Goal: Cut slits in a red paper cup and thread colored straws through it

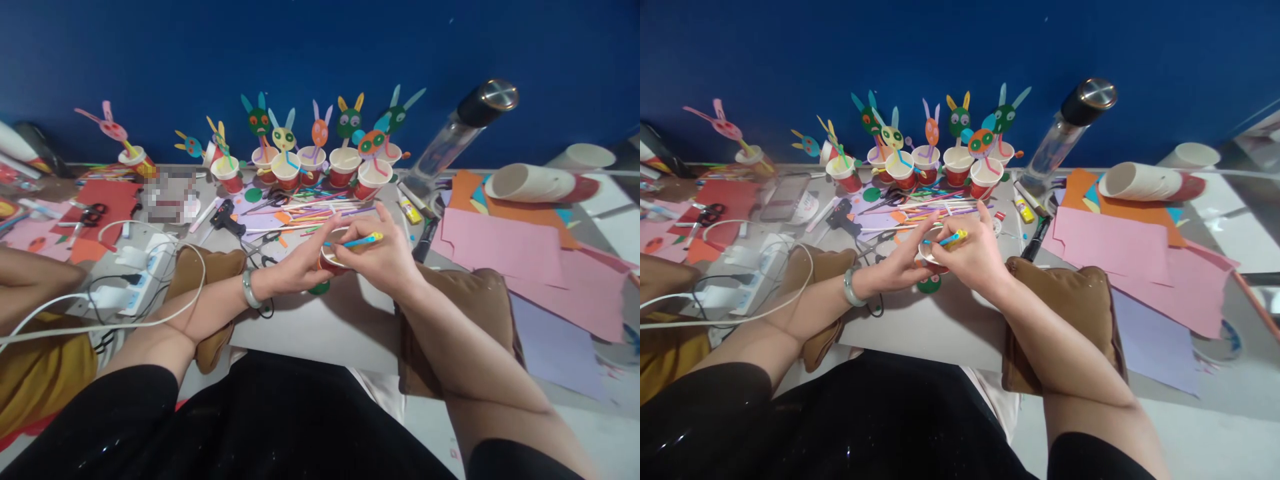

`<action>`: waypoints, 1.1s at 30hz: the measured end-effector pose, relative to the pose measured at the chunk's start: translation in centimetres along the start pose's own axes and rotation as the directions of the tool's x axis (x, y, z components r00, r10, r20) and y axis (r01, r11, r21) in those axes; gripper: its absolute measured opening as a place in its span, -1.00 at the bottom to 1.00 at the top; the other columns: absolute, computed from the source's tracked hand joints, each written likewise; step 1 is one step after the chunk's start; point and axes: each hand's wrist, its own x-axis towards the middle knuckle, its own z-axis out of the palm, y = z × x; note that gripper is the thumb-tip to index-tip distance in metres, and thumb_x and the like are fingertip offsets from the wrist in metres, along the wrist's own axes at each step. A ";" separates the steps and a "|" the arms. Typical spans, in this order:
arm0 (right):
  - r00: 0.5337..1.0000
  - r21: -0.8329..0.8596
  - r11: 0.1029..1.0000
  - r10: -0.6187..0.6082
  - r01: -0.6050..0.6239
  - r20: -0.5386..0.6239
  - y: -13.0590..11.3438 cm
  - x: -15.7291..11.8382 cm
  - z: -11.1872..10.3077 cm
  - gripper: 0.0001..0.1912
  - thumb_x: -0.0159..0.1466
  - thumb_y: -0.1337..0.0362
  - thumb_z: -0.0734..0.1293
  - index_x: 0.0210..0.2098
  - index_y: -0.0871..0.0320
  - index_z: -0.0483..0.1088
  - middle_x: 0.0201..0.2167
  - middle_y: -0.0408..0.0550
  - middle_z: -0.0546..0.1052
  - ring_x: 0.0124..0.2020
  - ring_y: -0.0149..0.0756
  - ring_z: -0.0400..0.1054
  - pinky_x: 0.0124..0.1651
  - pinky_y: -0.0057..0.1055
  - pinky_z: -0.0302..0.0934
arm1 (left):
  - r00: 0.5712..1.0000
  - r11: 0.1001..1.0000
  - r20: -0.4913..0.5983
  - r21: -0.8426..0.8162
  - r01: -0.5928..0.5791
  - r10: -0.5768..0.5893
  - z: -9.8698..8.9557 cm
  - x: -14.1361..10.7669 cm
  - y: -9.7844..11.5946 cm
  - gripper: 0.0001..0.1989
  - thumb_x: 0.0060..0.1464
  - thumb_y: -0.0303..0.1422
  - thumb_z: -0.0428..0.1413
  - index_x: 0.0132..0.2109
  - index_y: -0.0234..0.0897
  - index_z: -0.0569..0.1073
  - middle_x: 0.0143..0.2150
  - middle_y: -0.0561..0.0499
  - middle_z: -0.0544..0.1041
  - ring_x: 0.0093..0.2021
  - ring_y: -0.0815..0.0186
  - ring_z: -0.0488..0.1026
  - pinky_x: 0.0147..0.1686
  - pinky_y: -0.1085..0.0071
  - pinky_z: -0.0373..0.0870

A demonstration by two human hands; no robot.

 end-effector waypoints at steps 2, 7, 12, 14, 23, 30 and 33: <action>1.000 0.006 1.000 0.005 -0.005 -0.012 -0.1 -0.1 0.3 -0.72 0.12 0.32 0.46 -0.57 0.05 0.27 -0.50 -0.22 0.56 -0.21 -0.14 0.57 0.54 0.33 -0.21 | 1.000 1.000 -0.003 -0.006 0.008 -0.008 0.0 0.1 0.4 0.01 0.30 -0.17 0.15 0.60 -0.14 -0.34 0.65 -0.27 -0.15 0.64 -0.11 -0.14 0.57 -0.12 -0.09; 1.000 0.045 0.999 0.017 -0.016 -0.026 0.0 -0.2 0.9 -0.73 0.13 0.34 0.44 -0.57 0.06 0.27 -0.45 -0.21 0.59 -0.15 -0.11 0.59 0.53 0.32 -0.19 | 1.000 0.999 -0.008 0.020 0.026 -0.026 0.1 0.2 0.8 0.00 0.29 -0.32 0.10 0.59 -0.16 -0.40 0.65 -0.24 -0.18 0.65 -0.08 -0.20 0.59 -0.07 -0.11; 0.999 0.084 0.996 0.043 -0.040 -0.034 0.1 -0.2 1.2 -0.75 0.14 0.30 0.45 -0.57 0.06 0.31 -0.44 -0.18 0.61 -0.02 -0.02 0.60 0.52 0.33 -0.18 | 0.999 0.999 0.032 -0.039 0.009 -0.007 -0.4 0.4 0.8 0.02 0.27 -0.28 0.11 0.59 -0.15 -0.40 0.66 -0.22 -0.26 0.65 -0.09 -0.23 0.59 -0.07 -0.16; 0.996 0.104 0.992 0.074 -0.069 -0.044 0.0 -0.1 1.1 -0.76 0.16 0.30 0.45 -0.57 0.05 0.34 -0.46 -0.18 0.60 -0.03 -0.02 0.61 0.52 0.33 -0.18 | 0.998 0.992 0.061 -0.124 0.034 -0.026 -0.9 0.5 1.0 -0.01 0.31 -0.19 0.13 0.59 -0.13 -0.36 0.66 -0.21 -0.20 0.64 -0.09 -0.18 0.58 -0.06 -0.10; 0.986 0.170 0.980 0.127 -0.107 -0.108 0.0 0.0 0.9 -0.81 0.16 0.32 0.46 -0.55 0.07 0.43 -0.45 -0.17 0.64 -0.14 -0.10 0.62 0.49 0.21 -0.02 | 0.998 0.952 0.010 -0.301 0.059 -0.058 -1.8 1.2 -0.3 -0.12 0.19 -0.07 0.30 0.52 -0.12 0.12 0.50 -0.23 0.27 0.50 -0.08 0.24 0.49 -0.08 0.17; 0.988 0.198 0.974 0.126 -0.106 -0.090 0.3 0.1 1.4 -0.81 0.12 0.34 0.47 -0.58 0.05 0.44 -0.52 -0.23 0.62 -0.38 -0.28 0.52 0.45 0.12 0.08 | 0.997 0.982 -0.008 -0.170 -0.083 0.083 -1.2 1.2 -0.4 -0.26 0.31 -0.13 0.20 0.49 -0.15 0.11 0.50 -0.25 0.24 0.51 -0.08 0.22 0.48 -0.12 0.15; 0.988 0.212 0.970 0.138 -0.120 -0.073 0.2 0.1 1.4 -0.81 0.12 0.31 0.47 -0.59 0.05 0.45 -0.52 -0.23 0.61 -0.39 -0.28 0.51 0.44 0.15 0.08 | 0.995 0.981 -0.003 -0.171 -0.094 0.095 -0.9 1.2 -0.2 -0.25 0.34 -0.11 0.16 0.51 -0.12 0.04 0.52 -0.24 0.20 0.53 -0.10 0.18 0.50 -0.12 0.09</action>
